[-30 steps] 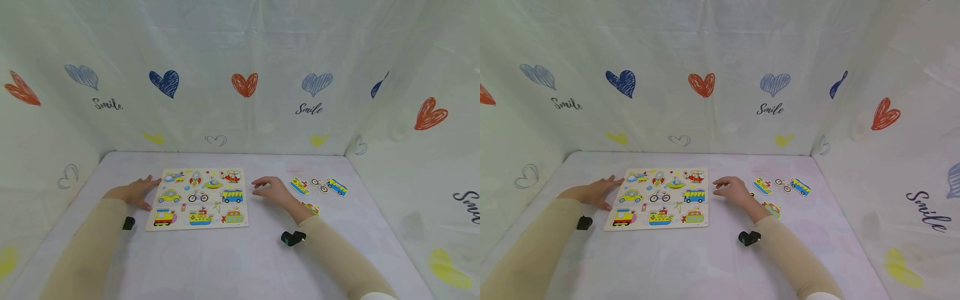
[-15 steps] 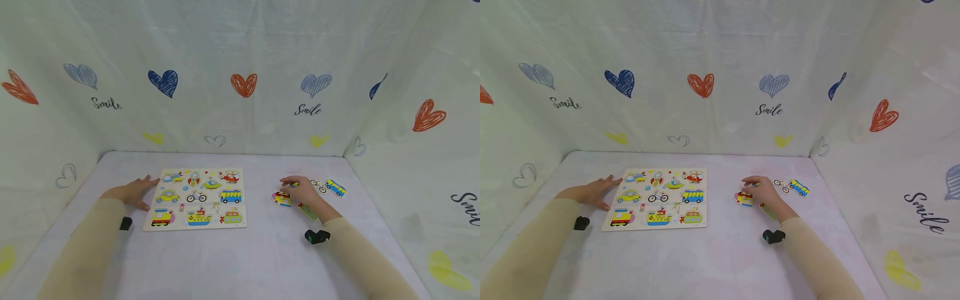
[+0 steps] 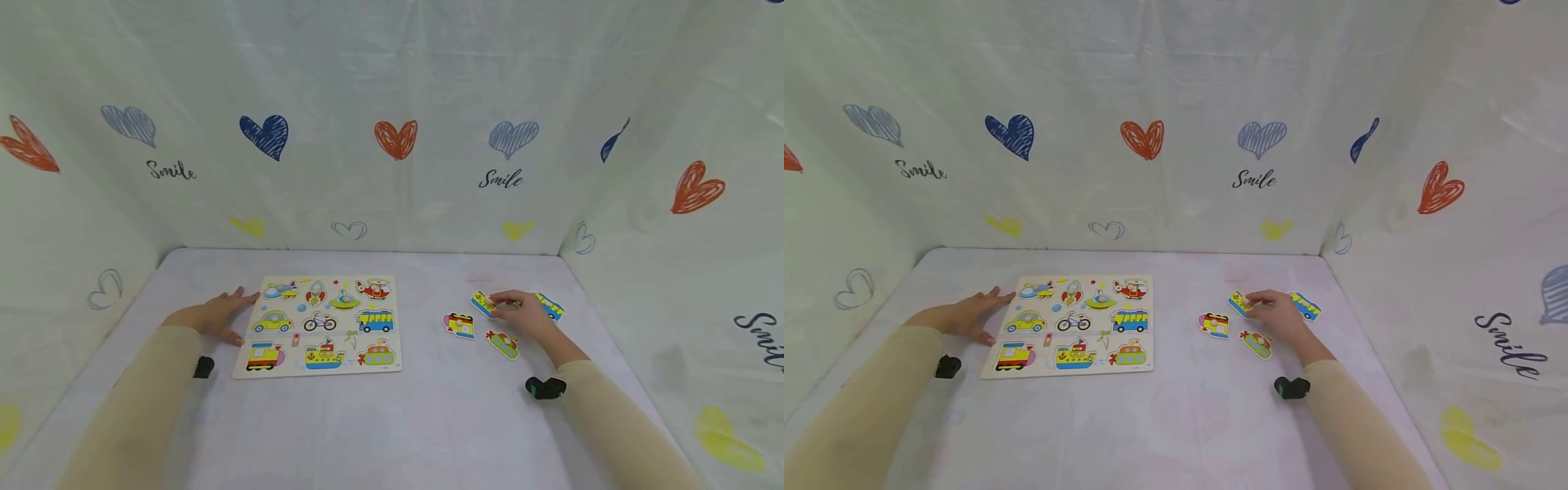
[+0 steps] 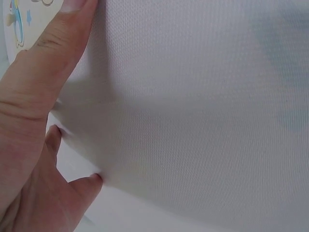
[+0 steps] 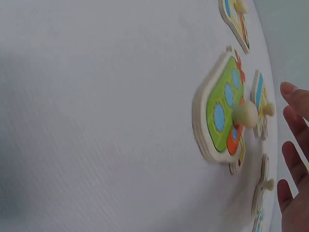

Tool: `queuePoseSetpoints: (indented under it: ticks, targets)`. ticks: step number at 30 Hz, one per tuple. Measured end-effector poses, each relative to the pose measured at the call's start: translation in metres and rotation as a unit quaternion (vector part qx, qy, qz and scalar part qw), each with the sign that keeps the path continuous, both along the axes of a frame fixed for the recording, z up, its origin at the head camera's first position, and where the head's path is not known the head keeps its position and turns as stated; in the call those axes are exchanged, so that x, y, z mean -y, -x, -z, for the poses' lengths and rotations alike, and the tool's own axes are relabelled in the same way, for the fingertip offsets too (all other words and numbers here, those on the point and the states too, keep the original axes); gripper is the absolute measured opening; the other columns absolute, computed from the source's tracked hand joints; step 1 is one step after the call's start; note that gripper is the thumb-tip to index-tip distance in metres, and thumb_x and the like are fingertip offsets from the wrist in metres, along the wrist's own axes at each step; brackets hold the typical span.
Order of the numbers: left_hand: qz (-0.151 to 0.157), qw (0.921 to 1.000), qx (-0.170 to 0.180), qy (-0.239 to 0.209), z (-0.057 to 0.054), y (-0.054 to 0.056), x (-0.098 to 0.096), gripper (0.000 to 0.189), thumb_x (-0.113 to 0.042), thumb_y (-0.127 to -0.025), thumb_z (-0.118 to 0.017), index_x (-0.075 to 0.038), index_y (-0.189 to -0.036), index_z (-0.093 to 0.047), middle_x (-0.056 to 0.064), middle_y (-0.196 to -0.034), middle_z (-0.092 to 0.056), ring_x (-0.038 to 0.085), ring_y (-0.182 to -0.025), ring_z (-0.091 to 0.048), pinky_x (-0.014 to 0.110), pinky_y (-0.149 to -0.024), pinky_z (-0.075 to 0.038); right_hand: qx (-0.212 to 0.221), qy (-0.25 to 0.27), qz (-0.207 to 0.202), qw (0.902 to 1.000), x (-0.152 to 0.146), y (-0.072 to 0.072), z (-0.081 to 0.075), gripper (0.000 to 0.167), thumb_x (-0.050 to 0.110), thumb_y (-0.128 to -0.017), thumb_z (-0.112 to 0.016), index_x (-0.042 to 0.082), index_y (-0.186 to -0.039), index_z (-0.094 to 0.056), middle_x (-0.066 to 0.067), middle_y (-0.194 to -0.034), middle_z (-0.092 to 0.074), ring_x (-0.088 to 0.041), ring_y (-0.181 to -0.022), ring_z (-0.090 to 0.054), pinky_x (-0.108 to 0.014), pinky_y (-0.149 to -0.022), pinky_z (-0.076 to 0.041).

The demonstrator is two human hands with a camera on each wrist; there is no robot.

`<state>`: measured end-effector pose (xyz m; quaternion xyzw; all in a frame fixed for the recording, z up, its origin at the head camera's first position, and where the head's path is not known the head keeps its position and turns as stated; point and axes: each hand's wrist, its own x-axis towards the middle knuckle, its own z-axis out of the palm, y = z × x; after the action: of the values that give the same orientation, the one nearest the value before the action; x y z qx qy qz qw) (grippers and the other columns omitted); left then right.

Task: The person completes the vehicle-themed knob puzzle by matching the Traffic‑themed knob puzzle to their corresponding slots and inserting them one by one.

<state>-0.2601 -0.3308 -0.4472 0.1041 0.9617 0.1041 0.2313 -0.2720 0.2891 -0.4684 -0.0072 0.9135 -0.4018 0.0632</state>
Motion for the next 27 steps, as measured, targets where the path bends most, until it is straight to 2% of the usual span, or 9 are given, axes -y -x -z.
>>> queuePoseSetpoints:
  ticks: [4, 8, 11, 15, 21, 27]
  targets:
    - [0.001, 1.0, -0.002, 0.001, 0.001, 0.0, 0.0, 0.109, -0.035, -0.068, -0.087, -0.004, -0.152, -0.025, 0.039, -0.151, -0.008, 0.064, -0.133, -0.009, 0.077, -0.1, -0.019, -0.018, -0.015, 0.003, 0.9997, -0.016, 0.0, -0.008, 0.04, 0.019, -0.088, -0.074, 0.008, -0.125, -0.065, -0.015, -0.125, -0.061, -0.035, -0.115, -0.048, -0.049, -0.091, -0.044]
    - [0.002, 1.0, -0.004, 0.001, -0.001, -0.001, 0.001, 0.108, -0.034, -0.069, -0.087, -0.004, -0.152, -0.025, 0.039, -0.151, -0.008, 0.064, -0.133, -0.009, 0.077, -0.1, -0.019, -0.029, -0.036, 0.003, 0.9989, -0.031, 0.001, -0.012, 0.042, 0.018, -0.088, -0.073, 0.004, -0.127, -0.063, -0.02, -0.13, -0.057, -0.041, -0.121, -0.045, -0.058, -0.099, -0.038]
    - [0.005, 1.0, -0.007, -0.001, -0.002, -0.002, 0.001, 0.107, -0.034, -0.069, -0.087, -0.003, -0.152, -0.026, 0.04, -0.151, -0.009, 0.064, -0.133, -0.009, 0.078, -0.099, -0.019, -0.033, -0.053, 0.013, 0.9979, -0.042, 0.004, -0.01, 0.043, 0.019, -0.089, -0.073, 0.003, -0.128, -0.062, -0.023, -0.133, -0.053, -0.044, -0.124, -0.041, -0.062, -0.102, -0.032]
    - [0.004, 1.0, -0.008, 0.001, -0.003, -0.002, 0.0, 0.107, -0.035, -0.069, -0.087, -0.004, -0.151, -0.026, 0.04, -0.151, -0.009, 0.064, -0.133, -0.01, 0.078, -0.099, -0.019, -0.031, -0.076, 0.029, 0.9962, -0.053, 0.011, -0.003, 0.044, 0.021, -0.088, -0.073, 0.006, -0.128, -0.063, -0.023, -0.134, -0.052, -0.045, -0.124, -0.04, -0.064, -0.101, -0.031]
    - [0.0, 1.0, -0.004, -0.002, -0.005, -0.003, -0.001, 0.108, -0.035, -0.069, -0.087, -0.004, -0.152, -0.026, 0.039, -0.151, -0.008, 0.063, -0.134, -0.009, 0.078, -0.099, -0.019, -0.055, -0.109, 0.027, 0.9922, -0.058, 0.019, 0.005, 0.04, 0.022, -0.088, -0.073, 0.004, -0.123, -0.065, -0.025, -0.129, -0.054, -0.047, -0.124, -0.041, -0.07, -0.101, -0.016]
    - [0.002, 0.9999, -0.003, -0.011, -0.004, -0.005, -0.001, 0.107, -0.034, -0.069, -0.087, -0.004, -0.151, -0.026, 0.039, -0.151, -0.009, 0.063, -0.134, -0.01, 0.078, -0.099, -0.018, -0.078, -0.141, 0.035, 0.9863, -0.059, 0.023, 0.009, 0.035, 0.025, -0.087, -0.075, 0.003, -0.114, -0.071, -0.021, -0.112, -0.06, -0.042, -0.109, -0.051, -0.063, -0.087, -0.024]
